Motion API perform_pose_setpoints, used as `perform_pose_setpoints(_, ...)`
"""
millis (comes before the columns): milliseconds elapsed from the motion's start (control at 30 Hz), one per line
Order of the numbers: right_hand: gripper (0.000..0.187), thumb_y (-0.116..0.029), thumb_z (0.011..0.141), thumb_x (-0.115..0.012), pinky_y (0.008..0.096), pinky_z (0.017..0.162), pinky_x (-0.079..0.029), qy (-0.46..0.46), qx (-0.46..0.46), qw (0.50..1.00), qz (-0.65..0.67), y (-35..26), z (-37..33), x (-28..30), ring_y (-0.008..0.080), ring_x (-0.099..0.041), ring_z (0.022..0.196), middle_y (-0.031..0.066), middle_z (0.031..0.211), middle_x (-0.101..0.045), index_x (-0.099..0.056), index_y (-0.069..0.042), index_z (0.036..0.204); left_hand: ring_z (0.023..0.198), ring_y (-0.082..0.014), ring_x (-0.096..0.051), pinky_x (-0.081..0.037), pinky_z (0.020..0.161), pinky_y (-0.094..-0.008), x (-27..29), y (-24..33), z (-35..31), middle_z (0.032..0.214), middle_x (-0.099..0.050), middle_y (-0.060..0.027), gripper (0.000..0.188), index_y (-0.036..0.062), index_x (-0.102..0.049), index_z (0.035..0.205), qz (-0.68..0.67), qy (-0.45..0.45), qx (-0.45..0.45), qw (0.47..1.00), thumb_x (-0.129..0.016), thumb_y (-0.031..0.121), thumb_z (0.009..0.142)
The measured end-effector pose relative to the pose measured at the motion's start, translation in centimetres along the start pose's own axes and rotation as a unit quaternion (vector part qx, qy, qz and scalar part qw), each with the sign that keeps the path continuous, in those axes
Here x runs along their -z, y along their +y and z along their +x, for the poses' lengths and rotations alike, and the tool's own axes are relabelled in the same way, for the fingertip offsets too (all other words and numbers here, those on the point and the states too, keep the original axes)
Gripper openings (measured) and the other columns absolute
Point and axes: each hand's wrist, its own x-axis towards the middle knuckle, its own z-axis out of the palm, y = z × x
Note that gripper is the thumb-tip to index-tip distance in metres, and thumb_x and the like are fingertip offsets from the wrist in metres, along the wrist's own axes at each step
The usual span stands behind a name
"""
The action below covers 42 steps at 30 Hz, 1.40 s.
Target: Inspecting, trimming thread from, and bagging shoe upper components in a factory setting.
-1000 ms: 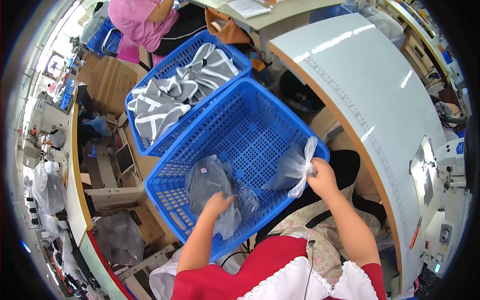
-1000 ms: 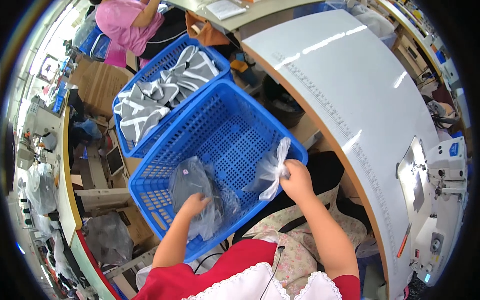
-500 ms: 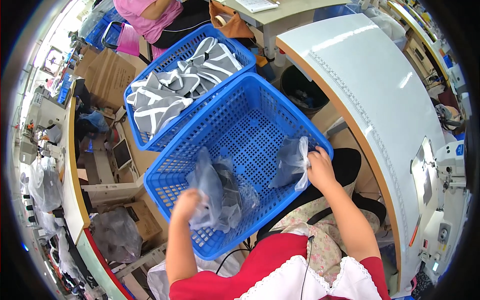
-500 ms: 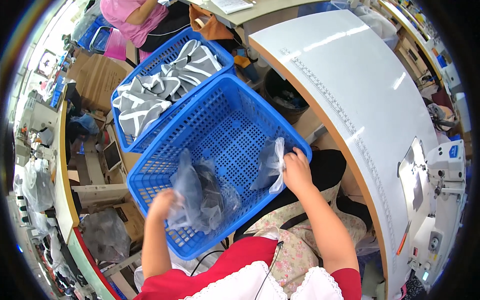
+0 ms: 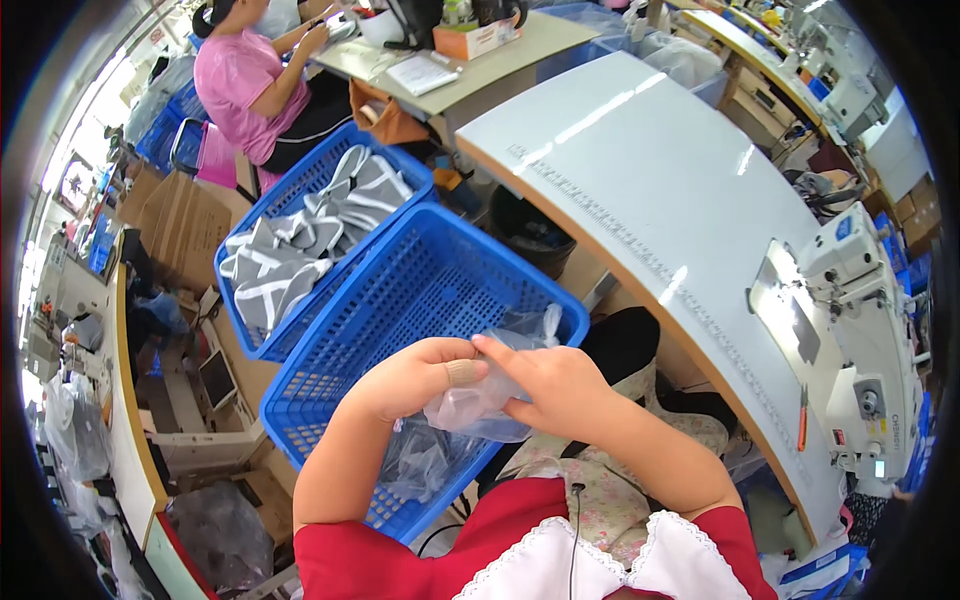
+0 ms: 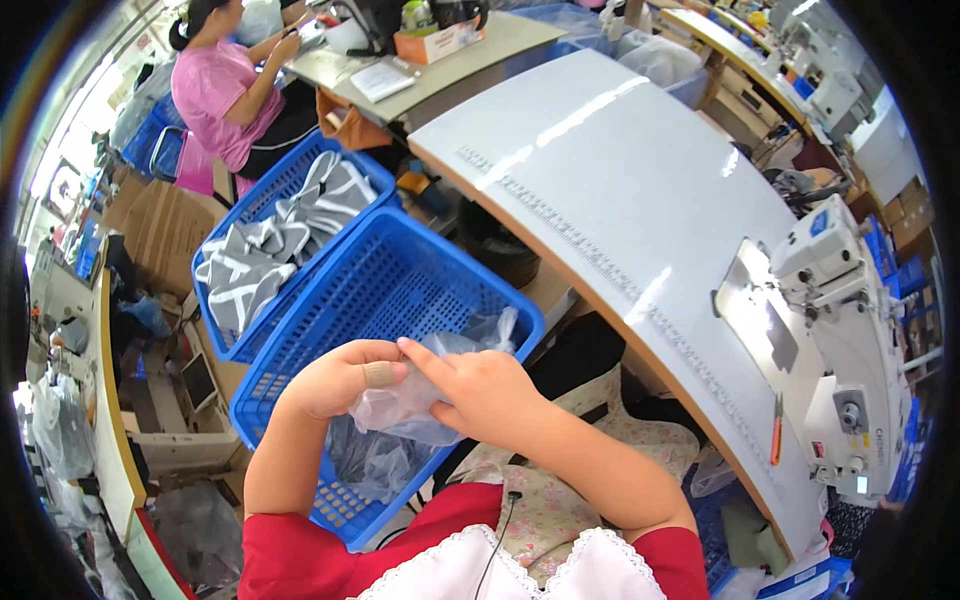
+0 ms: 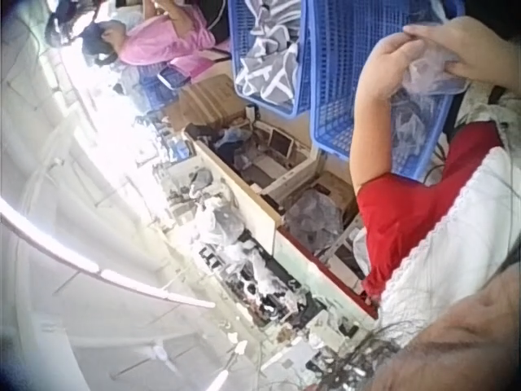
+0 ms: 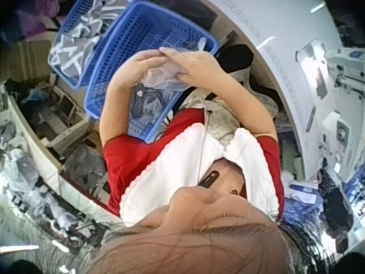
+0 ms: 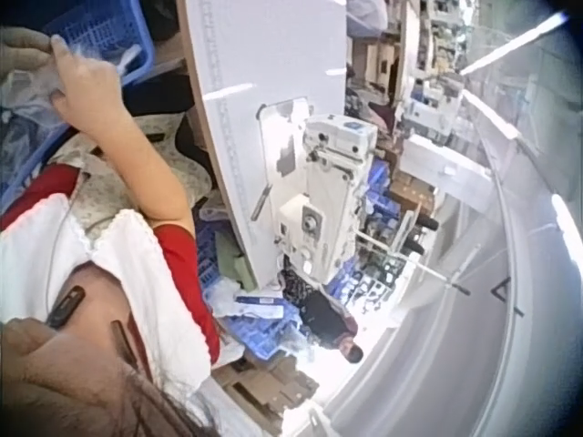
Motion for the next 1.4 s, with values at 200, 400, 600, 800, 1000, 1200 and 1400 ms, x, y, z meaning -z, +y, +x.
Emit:
perform_pose_setpoints(200, 0.06, -0.029, 0.074, -0.067, 0.0348, 0.046, -0.044, 0.129, 0.024, 0.983, -0.131, -1.2, -0.1, 3.6, 0.0236, -0.056, 0.047, 0.0055, 0.06, -0.059, -0.046, -0.007, 0.127, 0.077, -0.013, -0.06, -0.048, 0.066, -0.0244, -1.8, 4.3, 1.8, 0.089, -0.064, -0.0062, 0.037, -0.001, -0.059, 0.102, -0.001, 0.01, -0.134, 0.991, -0.049, 0.033, 0.091)
perform_pose_setpoints(400, 0.019, -0.024, 0.08, -0.059, 0.0369, 0.046, -0.043, 0.264, 0.004, 0.96, -0.093, -2.7, 1.2, 7.9, 0.0258, -0.056, 0.046, 0.0103, 0.055, -0.056, -0.058, -0.006, 0.085, 0.08, -0.0203, -0.062, -0.049, 0.071, -0.0299, -2.0, 9.9, 2.2, 0.087, -0.064, -0.0157, 0.05, -0.0021, -0.044, 0.12, -0.063, -0.019, -0.204, 0.977, -0.036, 0.04, 0.095)
perform_pose_setpoints(600, 0.025, -0.024, 0.091, -0.052, 0.0281, 0.044, -0.044, 0.294, -0.169, 0.894, 0.292, -1.6, -2.1, 10.3, 0.0139, -0.056, 0.045, 0.0064, 0.054, -0.055, -0.054, 0.001, 0.085, 0.112, -0.0255, -0.05, -0.037, 0.095, -0.0352, -4.7, 6.2, -0.6, 0.126, -0.047, -0.0208, 0.07, -0.0026, -0.035, 0.13, 0.156, 0.08, -0.47, 0.865, -0.061, 0.04, 0.081)
perform_pose_setpoints(800, 0.021, -0.019, 0.091, -0.052, 0.0236, 0.044, -0.044, 0.339, -0.151, 0.838, 0.399, -0.6, -5.6, 11.3, 0.0114, -0.056, 0.047, 0.0055, 0.06, -0.057, -0.055, 0.001, 0.094, 0.11, -0.0286, -0.053, -0.04, 0.091, -0.0329, -6.5, 3.3, -1.4, 0.121, -0.05, -0.0228, 0.074, -0.0024, -0.04, 0.128, 0.455, 0.191, -0.367, 0.788, -0.074, 0.021, 0.066)
perform_pose_setpoints(1000, 0.025, -0.024, 0.087, -0.059, 0.0249, 0.044, -0.041, 0.366, -0.186, 0.863, 0.295, -0.7, -9.9, 12.9, 0.0102, -0.05, 0.044, 0.004, 0.06, -0.056, -0.058, 0.001, 0.085, 0.068, -0.0295, -0.061, -0.045, 0.061, -0.0339, -6.9, 6.1, -1.6, 0.073, -0.063, -0.0132, 0.009, -0.0003, -0.064, 0.081, 0.442, 0.22, -0.393, 0.776, -0.061, 0.004, 0.074)
perform_pose_setpoints(1200, 0.022, -0.023, 0.079, -0.07, 0.0249, 0.061, -0.042, 0.37, -0.258, 0.885, 0.115, -1.1, -14.6, 15.0, 0.0094, -0.055, 0.067, 0.0044, 0.079, -0.06, -0.065, -0.003, 0.07, 0.123, -0.0394, -0.038, -0.025, 0.103, -0.0489, -8.6, 9.4, -1.3, 0.124, -0.048, -0.0246, 0.012, 0.0034, -0.067, 0.075, 0.159, -0.116, -0.546, 0.814, -0.072, 0.013, 0.069)
perform_pose_setpoints(1400, 0.026, -0.03, 0.075, -0.071, 0.0257, 0.068, -0.041, 0.528, -0.059, 0.832, 0.158, 0.8, -16.1, 14.1, 0.0132, -0.052, 0.075, 0.0054, 0.081, -0.053, -0.063, -0.005, 0.075, 0.13, -0.0433, -0.025, -0.012, 0.105, -0.0587, -16.2, 5.6, 2.5, 0.129, -0.043, -0.0268, 0.031, 0.0023, -0.064, 0.091, -0.192, -0.407, -0.523, 0.724, -0.072, 0.026, 0.073)
